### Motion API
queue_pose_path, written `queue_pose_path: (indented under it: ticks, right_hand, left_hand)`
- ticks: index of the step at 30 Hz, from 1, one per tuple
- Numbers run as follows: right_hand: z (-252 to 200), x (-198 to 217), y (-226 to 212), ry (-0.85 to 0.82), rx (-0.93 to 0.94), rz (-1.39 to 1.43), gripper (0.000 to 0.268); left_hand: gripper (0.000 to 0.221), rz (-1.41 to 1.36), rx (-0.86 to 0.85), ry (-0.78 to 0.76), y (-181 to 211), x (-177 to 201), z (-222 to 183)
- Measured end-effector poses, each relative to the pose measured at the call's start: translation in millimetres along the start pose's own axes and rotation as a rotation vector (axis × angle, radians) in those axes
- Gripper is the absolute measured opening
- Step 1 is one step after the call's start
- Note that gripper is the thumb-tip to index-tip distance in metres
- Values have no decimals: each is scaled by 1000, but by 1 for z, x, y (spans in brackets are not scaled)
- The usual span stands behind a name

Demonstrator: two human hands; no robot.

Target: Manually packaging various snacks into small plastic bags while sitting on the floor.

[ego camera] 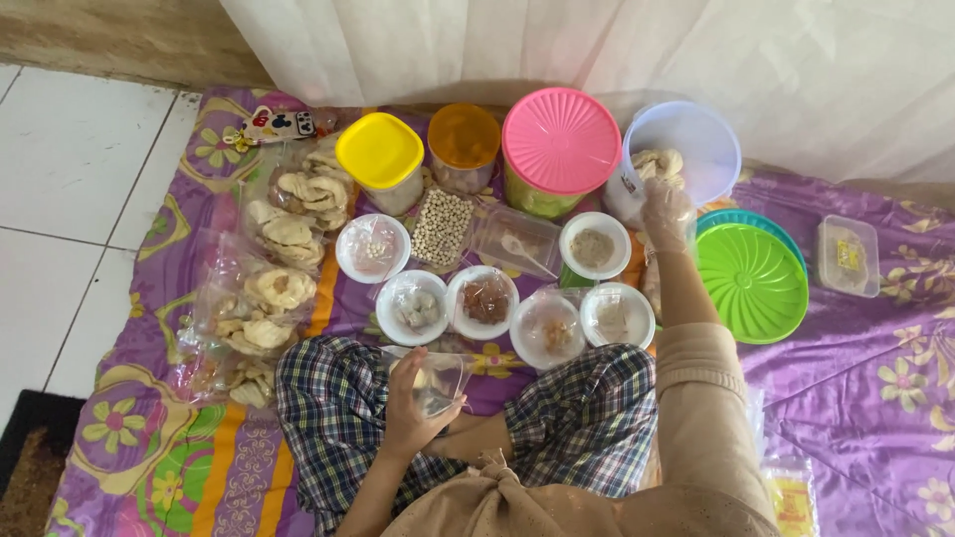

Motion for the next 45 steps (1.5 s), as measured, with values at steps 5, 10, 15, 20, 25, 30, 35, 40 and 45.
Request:
queue_pose_path:
  ticks: [5,10,15,20,25,30,35,40,45]
  right_hand:
    - [-18,53,1,-46,-31,165,16]
    - [-27,48,-14,63,-75,45,6]
    - [-26,53,-15,37,-23,27,6]
    - [4,107,18,61,67,-152,27]
    - [36,-44,30,628,410,-140,41]
    - [70,-247,13,-446,163,548,30]
    - [73,-67,10,-800,-321,621,86]
    - [80,-89,8,-682,-496,704,102]
    - [97,-157,1,-599,-339,427,75]
  left_hand:
    - [117,-36,16,-24,-1,-1,1]
    - [114,-44,13,-35,-1,-4,2]
    - [114,34,-7,-49,-4,-8,-2]
    - [114,13,7,-59,-6,-9,-3]
    - [120,16,47,-71,-14,-14,-9]
    - [115,-28,113,-74,-13,-17,-10]
    - [112,-42,212,-92,-11,-19,-9]
    - [111,-67,279,-93,-12,-21,-9]
    - [110,-44,236,-90,-11,-24,-3]
Point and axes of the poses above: each hand's wrist, its own z-axis towards the middle knuckle, its own x-axis out of the back of the hand, y = z × x, the point moved 1 cm from there along z, towards the middle knuckle, and after that the axes turned 15 degrees about -z, right-handed, at the moved point
